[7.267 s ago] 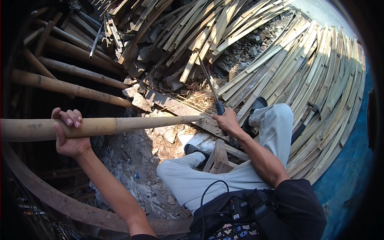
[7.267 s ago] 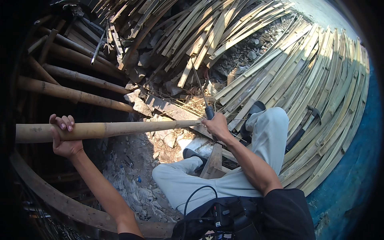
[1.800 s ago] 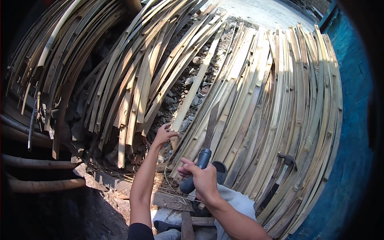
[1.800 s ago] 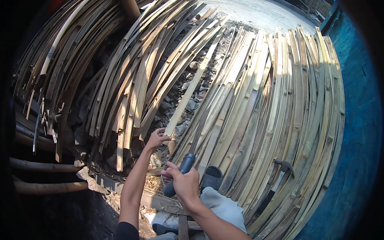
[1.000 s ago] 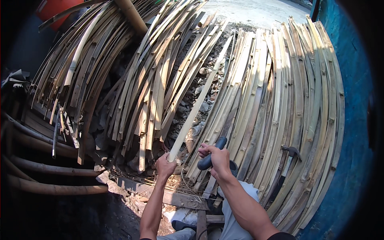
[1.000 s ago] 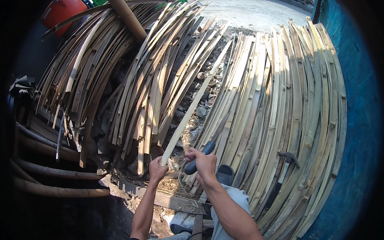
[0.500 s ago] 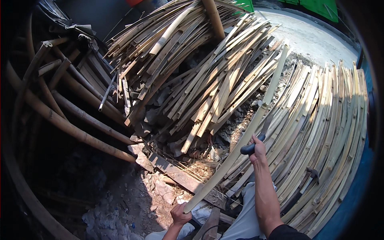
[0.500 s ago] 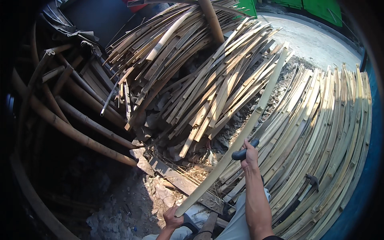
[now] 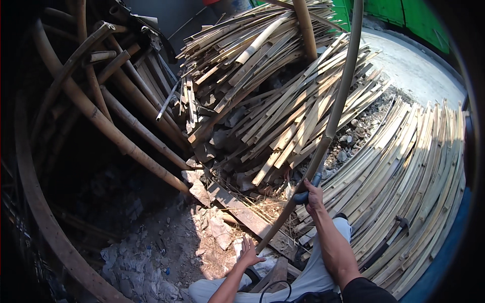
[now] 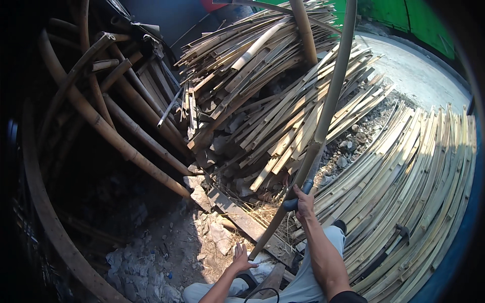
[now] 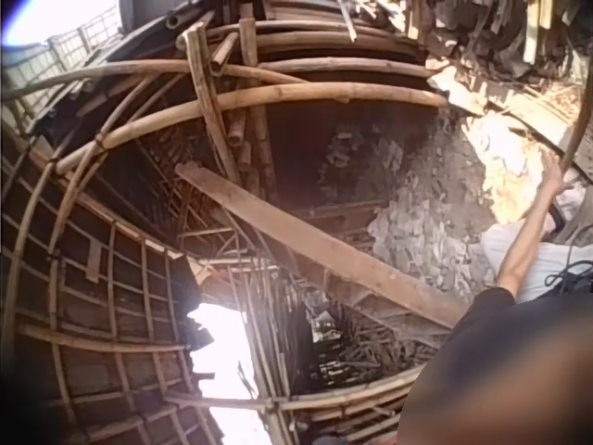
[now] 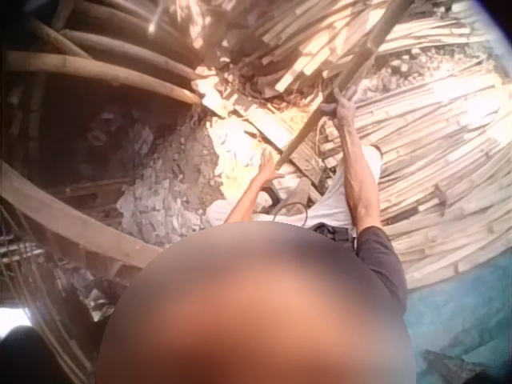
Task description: Trimming and shaving a strip of bamboo using a machete.
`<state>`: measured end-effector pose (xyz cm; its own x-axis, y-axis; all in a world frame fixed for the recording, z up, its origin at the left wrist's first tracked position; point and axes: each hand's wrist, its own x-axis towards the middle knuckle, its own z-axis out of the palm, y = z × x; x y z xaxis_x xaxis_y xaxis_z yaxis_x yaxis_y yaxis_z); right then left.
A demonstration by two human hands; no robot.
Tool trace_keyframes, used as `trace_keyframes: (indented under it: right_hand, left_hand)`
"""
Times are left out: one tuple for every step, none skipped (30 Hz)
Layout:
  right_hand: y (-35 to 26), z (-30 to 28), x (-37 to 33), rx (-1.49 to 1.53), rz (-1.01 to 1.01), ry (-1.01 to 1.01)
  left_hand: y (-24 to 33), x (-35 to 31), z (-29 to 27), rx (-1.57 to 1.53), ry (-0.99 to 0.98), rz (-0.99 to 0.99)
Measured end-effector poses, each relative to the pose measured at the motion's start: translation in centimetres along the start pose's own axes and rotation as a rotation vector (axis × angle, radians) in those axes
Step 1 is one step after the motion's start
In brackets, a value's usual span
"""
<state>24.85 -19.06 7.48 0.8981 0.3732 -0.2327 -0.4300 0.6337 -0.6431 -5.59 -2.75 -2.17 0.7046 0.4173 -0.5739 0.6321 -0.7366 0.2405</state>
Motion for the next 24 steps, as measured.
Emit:
trace_keyframes:
  right_hand:
    - [0.8,-0.6,0.6,-0.047,-0.055,0.048]
    - [1.8,-0.3,0.8,-0.058,-0.085,0.079]
    - [2.8,0.7,0.8,-0.076,-0.100,0.085]
    - [3.6,1.4,0.9,-0.097,-0.115,0.091]
    - [4.1,1.2,1.6,-0.144,-0.163,0.116]
    - [4.3,0.5,2.0,-0.143,-0.179,0.132]
    - [4.5,0.7,2.0,-0.176,-0.132,0.140]
    - [4.7,0.9,2.0,-0.208,-0.084,0.148]
    - [4.7,1.0,2.2,-0.277,-0.082,0.183]
    - [5.0,1.8,1.8,-0.270,-0.081,0.186]
    - [4.7,1.8,1.6,-0.270,-0.091,0.204]
    - [4.4,1.8,1.4,-0.269,-0.101,0.224]
    - [4.6,2.4,1.1,-0.258,-0.115,0.216]
    - [4.9,2.9,0.9,-0.252,-0.114,0.222]
    - [5.2,3.4,0.7,-0.259,-0.090,0.207]
    - [5.3,2.8,0.8,-0.268,-0.070,0.209]
    - [5.9,2.3,1.3,-0.266,-0.107,0.201]
    - [6.3,1.7,1.8,-0.243,-0.111,0.174]
    - [6.8,1.0,2.3,-0.287,-0.101,0.155]
    - [6.6,1.5,2.0,-0.330,-0.084,0.122]
    - [6.4,1.9,1.5,-0.405,-0.075,0.112]
    - [5.6,4.1,0.0,-0.479,-0.053,0.072]
    - [4.3,4.1,-0.6,-0.551,-0.047,0.086]
    - [4.6,3.5,-0.4,-0.498,-0.090,0.044]
  left_hand:
    - [1.7,0.3,-2.3,0.047,0.047,0.044]
    - [2.5,0.3,-4.4,0.040,0.088,0.038]
    - [2.2,0.4,-6.3,-0.030,0.128,0.110]
    - [2.1,0.5,-8.0,-0.101,0.167,0.183]
    - [4.4,-0.4,-9.6,-0.135,0.238,0.204]
    - [5.3,-0.7,-10.5,-0.129,0.230,0.224]
    - [5.4,-1.1,-11.5,-0.222,0.291,0.288]
    - [5.4,-1.2,-12.0,-0.316,0.351,0.352]
    - [5.2,-0.5,-11.4,-0.590,0.495,0.344]
    - [4.2,-0.4,-11.5,-0.617,0.610,0.296]
    - [5.3,-1.4,-12.4,-0.785,0.648,0.173]
    - [6.4,-2.3,-13.3,-0.947,0.678,0.042]
    - [5.8,-2.7,-13.9,-0.878,0.750,0.015]
    - [4.8,-3.0,-14.3,-0.808,0.821,-0.015]
    - [3.3,-2.1,-13.9,-0.599,1.062,0.067]
    - [4.6,-2.6,-14.6,-0.602,1.146,0.046]
    - [4.1,-2.1,-14.8,-0.520,1.166,0.000]
    - [3.7,-1.6,-14.9,-0.436,1.183,-0.042]
    - [5.0,-1.8,-15.6,-0.473,1.143,-0.027]
    - [5.7,-2.8,-16.8,-0.455,1.027,-0.029]
    - [3.7,-1.1,-16.9,-0.563,1.001,0.133]
    - [1.1,-0.1,-17.2,-0.671,0.993,0.273]
    - [2.9,-0.1,-18.3,-0.756,0.905,0.308]
    - [4.7,0.0,-19.6,-0.840,0.815,0.337]
